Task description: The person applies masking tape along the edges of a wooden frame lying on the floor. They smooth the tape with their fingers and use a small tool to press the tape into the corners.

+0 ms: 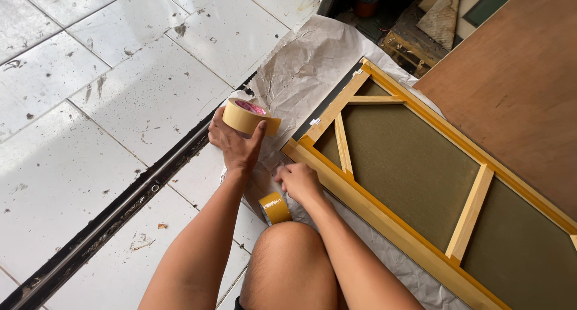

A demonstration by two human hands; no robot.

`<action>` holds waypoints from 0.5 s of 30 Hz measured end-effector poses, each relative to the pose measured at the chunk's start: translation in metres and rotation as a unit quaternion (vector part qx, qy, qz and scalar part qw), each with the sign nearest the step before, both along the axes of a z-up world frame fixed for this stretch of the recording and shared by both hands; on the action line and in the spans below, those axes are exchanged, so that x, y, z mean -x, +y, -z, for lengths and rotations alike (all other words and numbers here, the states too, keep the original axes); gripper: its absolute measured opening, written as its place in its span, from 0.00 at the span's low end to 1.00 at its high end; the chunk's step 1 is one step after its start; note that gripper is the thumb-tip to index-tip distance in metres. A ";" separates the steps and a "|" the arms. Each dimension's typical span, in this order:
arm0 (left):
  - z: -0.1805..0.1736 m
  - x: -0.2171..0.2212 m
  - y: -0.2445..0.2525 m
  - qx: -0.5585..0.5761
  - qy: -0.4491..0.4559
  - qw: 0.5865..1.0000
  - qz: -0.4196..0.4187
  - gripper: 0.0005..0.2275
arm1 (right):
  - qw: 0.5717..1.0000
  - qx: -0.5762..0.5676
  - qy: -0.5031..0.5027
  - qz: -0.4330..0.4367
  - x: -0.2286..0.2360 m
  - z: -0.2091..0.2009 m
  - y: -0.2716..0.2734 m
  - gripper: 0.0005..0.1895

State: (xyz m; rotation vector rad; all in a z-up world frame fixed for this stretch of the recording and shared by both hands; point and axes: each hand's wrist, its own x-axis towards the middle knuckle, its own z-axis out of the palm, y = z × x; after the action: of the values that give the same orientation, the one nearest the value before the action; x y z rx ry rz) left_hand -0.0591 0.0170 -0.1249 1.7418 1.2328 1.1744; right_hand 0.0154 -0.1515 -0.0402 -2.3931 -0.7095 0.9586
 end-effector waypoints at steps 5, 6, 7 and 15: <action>0.000 0.002 0.002 -0.028 0.013 0.999 0.008 0.46 | 0.997 0.021 0.023 0.073 -0.014 -0.020 -0.108 0.20; 0.003 0.001 0.001 -0.037 0.025 0.999 0.005 0.45 | 0.995 0.031 0.023 0.089 -0.017 -0.020 -0.136 0.20; 0.011 -0.002 0.004 -0.038 0.022 0.999 0.016 0.45 | 0.994 0.030 0.021 0.100 -0.022 -0.013 -0.161 0.20; -0.087 -0.025 -0.016 -0.081 0.091 0.991 -0.050 0.27 | 0.970 -0.051 0.066 0.228 -0.040 -0.011 -0.288 0.19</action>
State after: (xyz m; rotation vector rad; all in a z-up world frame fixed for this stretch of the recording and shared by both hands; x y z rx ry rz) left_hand -0.0343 0.0008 -0.0380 1.9613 1.3792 1.2251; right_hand 0.0553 -0.4397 -0.0292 -2.2331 -0.1394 0.8467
